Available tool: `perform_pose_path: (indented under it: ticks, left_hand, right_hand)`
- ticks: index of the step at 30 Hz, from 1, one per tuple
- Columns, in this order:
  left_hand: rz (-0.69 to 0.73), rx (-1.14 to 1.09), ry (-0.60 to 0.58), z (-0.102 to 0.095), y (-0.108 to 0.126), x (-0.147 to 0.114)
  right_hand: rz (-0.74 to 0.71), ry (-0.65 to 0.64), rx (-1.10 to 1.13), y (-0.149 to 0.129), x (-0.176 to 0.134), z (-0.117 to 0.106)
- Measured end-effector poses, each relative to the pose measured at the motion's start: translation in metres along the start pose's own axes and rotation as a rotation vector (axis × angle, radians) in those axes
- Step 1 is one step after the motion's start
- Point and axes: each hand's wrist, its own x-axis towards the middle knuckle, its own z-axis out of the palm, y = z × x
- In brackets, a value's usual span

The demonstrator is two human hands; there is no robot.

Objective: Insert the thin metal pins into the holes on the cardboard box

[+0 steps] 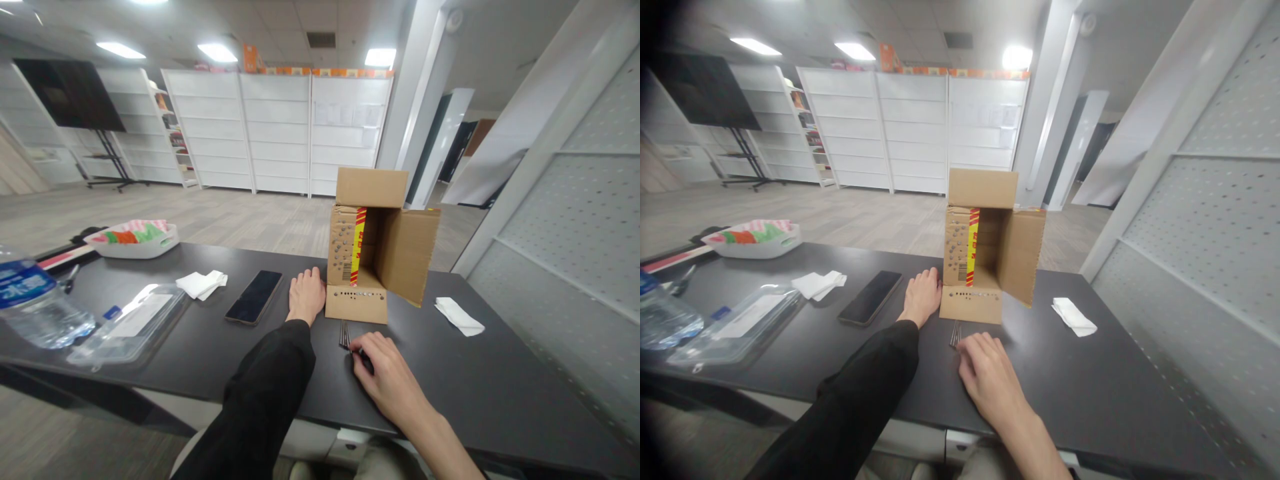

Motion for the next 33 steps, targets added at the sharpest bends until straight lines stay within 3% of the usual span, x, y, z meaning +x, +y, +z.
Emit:
perform_pose_path:
  ticks: [25, 33]
  left_hand:
    - [0.013, 0.005, 0.014, 0.001, -0.001, 0.001]
    - [0.008, 0.005, -0.001, -0.002, 0.0, 0.0]
  right_hand:
    - [0.026, -0.02, -0.035, 0.002, 0.009, 0.001]
    - [0.038, -0.013, -0.018, -0.001, 0.012, -0.008]
